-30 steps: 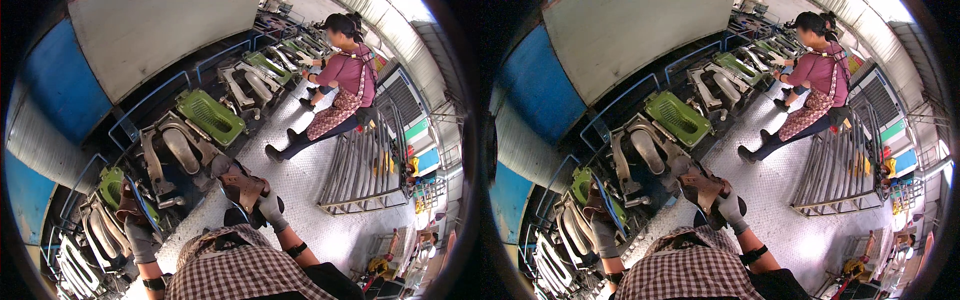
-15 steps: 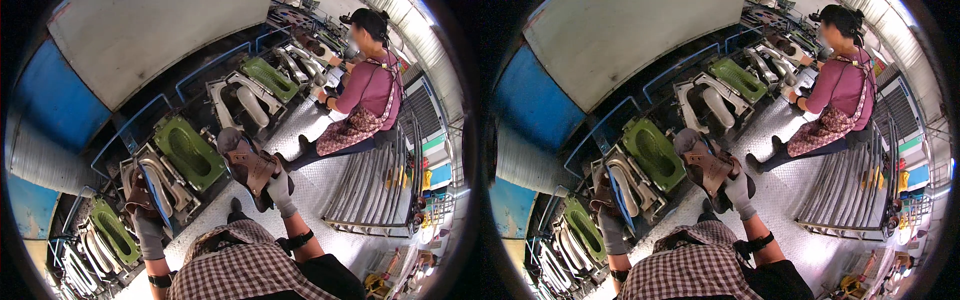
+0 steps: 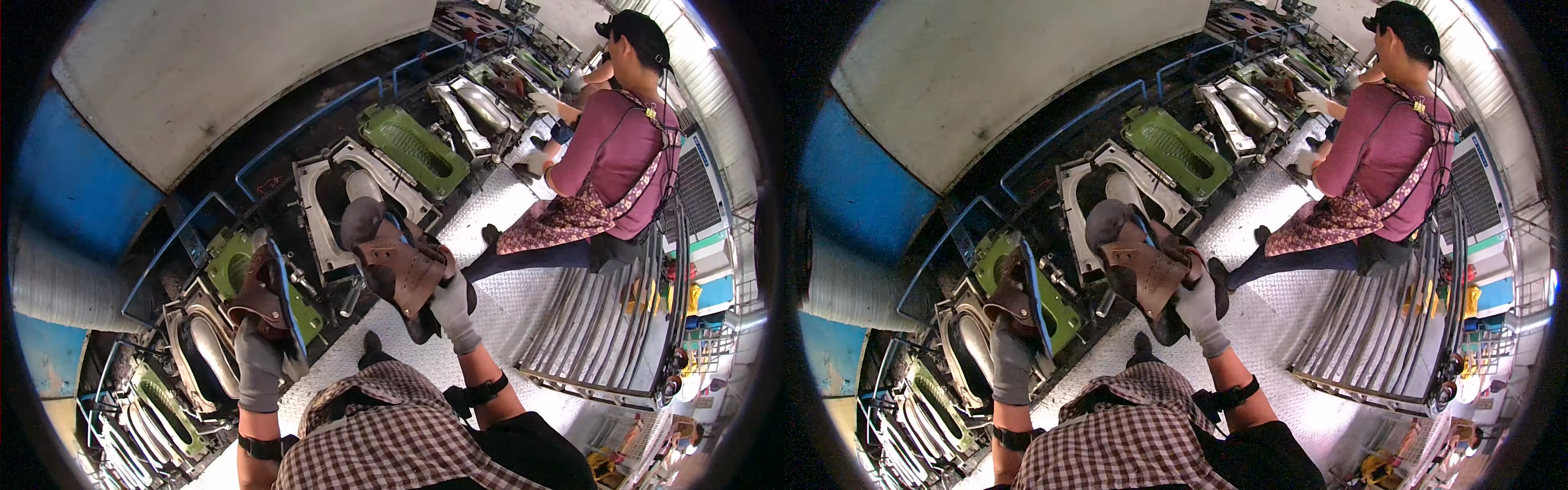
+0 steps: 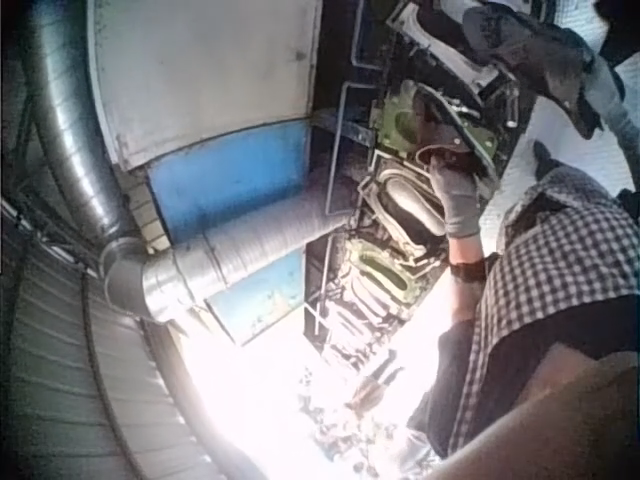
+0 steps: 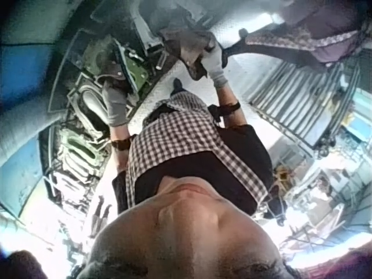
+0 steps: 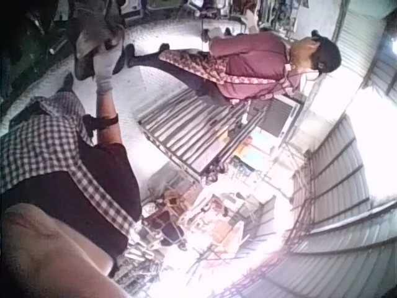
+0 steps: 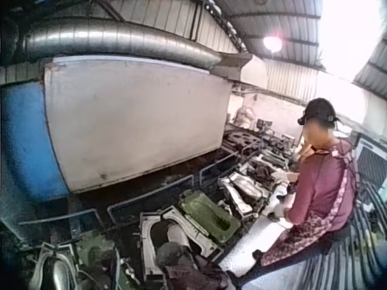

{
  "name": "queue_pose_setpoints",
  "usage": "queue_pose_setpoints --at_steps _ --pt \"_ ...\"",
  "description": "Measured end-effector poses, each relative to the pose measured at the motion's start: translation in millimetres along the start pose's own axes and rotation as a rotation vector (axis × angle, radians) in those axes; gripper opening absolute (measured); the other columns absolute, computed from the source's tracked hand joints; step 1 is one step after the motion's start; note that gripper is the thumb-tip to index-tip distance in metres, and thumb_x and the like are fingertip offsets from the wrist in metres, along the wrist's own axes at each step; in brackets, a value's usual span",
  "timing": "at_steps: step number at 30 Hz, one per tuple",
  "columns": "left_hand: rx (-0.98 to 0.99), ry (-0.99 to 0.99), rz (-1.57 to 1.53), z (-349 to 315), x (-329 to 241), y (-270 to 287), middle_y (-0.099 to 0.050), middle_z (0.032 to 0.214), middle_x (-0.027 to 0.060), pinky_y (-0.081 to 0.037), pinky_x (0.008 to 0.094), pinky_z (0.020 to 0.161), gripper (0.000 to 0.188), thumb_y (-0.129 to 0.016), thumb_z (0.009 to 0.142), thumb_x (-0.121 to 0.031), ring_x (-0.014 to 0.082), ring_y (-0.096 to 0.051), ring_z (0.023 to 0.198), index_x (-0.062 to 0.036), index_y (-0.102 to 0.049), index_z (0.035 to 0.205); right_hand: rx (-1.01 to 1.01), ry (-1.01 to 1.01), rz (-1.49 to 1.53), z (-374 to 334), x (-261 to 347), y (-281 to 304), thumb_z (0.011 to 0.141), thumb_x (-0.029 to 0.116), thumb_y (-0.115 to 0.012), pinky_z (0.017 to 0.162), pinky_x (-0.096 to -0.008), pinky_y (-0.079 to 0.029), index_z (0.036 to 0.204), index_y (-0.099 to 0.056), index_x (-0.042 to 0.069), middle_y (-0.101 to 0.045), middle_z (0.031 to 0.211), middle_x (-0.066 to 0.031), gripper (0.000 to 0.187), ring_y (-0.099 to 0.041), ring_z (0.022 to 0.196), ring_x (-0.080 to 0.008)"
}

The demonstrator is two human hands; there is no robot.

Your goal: Operator places sandal components onto a production line machine to attach the sole and upper.

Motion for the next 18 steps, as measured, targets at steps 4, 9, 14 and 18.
queue_pose_setpoints --at_steps 4,9,14,18 --pt "-0.086 -0.035 0.170 22 29 -39 -0.070 0.107 0.0074 -0.055 0.0375 0.081 0.026 -0.048 0.105 -0.024 0.0226 -0.067 0.092 -0.0070 -0.064 0.119 -0.079 0.139 -0.115 35 -5 32 0.080 -0.019 -0.047 0.113 -0.0342 -0.040 0.149 -0.039 -0.004 -0.055 0.140 -0.0136 0.072 -0.053 0.131 -0.0226" --pt "-0.213 -0.024 0.114 64 72 -130 -0.069 0.106 0.0076 -0.055 0.0360 0.084 0.022 -0.050 0.100 -0.012 0.0205 -0.067 0.094 -0.0050 -0.064 0.115 -0.202 0.117 -0.160 101 -9 74 0.084 -0.013 -0.057 0.109 -0.0339 -0.043 0.145 -0.042 -0.006 -0.056 0.139 -0.0159 0.063 -0.055 0.128 -0.0234" --pt "-0.375 -0.079 0.402 132 117 -188 -0.066 0.099 0.0068 -0.052 0.0325 0.074 0.020 -0.063 0.093 -0.024 0.0185 -0.063 0.083 -0.0091 -0.064 0.107 -0.377 0.267 -0.705 191 14 80 0.079 0.009 -0.071 0.096 -0.0402 -0.051 0.130 -0.058 0.000 -0.067 0.117 -0.0221 0.054 -0.066 0.110 -0.0367" --pt "-0.435 -0.187 0.250 206 185 -212 -0.063 0.108 0.0113 -0.054 0.0466 0.071 0.051 -0.068 0.089 -0.039 0.0274 -0.062 0.096 -0.0098 -0.055 0.128 -0.357 0.360 -0.859 264 10 71 0.077 0.026 -0.076 0.089 -0.0481 -0.051 0.121 -0.060 -0.002 -0.065 0.113 -0.0239 0.054 -0.064 0.105 -0.0432"
Point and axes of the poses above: each hand's wrist, its own z-axis towards the middle knuckle, its own y-axis out of the back of the hand, x = y × z, the point moved 3 cm from there along z, towards the middle knuckle
